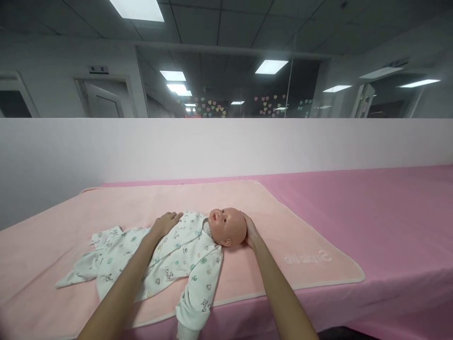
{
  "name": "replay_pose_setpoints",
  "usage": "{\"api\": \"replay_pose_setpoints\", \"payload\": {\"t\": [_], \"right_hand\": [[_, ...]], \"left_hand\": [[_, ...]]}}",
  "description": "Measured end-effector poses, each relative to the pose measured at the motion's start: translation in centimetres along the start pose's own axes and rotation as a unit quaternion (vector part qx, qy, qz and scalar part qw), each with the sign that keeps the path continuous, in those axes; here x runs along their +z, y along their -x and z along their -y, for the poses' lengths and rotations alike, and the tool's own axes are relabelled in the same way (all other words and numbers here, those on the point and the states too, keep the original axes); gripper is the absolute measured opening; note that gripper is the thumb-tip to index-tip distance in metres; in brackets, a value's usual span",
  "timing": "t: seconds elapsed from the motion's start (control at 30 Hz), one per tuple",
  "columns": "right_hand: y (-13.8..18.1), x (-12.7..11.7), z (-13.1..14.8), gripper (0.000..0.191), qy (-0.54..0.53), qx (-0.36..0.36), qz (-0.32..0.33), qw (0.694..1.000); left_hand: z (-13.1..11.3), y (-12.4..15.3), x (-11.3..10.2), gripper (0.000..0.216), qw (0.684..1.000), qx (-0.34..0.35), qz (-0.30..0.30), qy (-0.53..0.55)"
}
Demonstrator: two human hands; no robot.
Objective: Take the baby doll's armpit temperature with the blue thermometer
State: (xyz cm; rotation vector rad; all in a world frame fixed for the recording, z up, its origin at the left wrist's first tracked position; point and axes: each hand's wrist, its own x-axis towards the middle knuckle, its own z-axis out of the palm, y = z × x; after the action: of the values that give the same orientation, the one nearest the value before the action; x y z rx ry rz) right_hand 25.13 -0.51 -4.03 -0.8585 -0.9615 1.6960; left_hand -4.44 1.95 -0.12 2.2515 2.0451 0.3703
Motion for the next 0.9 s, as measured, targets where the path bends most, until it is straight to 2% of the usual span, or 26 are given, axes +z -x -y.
{"api": "replay_pose_setpoints", "payload": {"t": [0.07,0.17,0.23,0.4,0.57,0.7,0.9], "right_hand": [[-0.7,-0.9,-0.1,0.046,0.003,-0.048,-0.064,0.997],[-1.7,-2.2,0.0,0.032,0.015,-0.142,-0.2,0.969],[-2.0,-2.7,0.2,0.03,0.015,-0.172,-0.225,0.959],[-0.9,-1.0,0.8,0.039,0.04,-0.188,-0.175,0.966],[1.4,2.0,1.4,0.046,0.046,-0.078,-0.06,0.994],[2.2,2.7,1.9,0.052,0.046,-0.038,-0.063,0.996],[1.7,1.9,1.6,0.055,0.037,-0.026,-0.039,0.998]], "left_hand": [[0.0,0.1,-0.1,0.056,1.0,-0.012,0.008,0.006],[0.0,0.4,-0.2,0.059,1.0,-0.025,0.013,0.008],[0.1,0.5,-0.2,0.058,0.999,-0.028,0.011,0.012],[0.4,0.6,-0.2,0.056,0.998,-0.031,0.016,0.044],[0.4,0.6,-0.2,0.056,0.998,-0.037,0.019,0.052],[0.4,0.6,-0.1,0.057,0.997,-0.042,0.017,0.055],[0.5,0.5,0.1,0.056,0.998,-0.045,0.017,0.051]]}}
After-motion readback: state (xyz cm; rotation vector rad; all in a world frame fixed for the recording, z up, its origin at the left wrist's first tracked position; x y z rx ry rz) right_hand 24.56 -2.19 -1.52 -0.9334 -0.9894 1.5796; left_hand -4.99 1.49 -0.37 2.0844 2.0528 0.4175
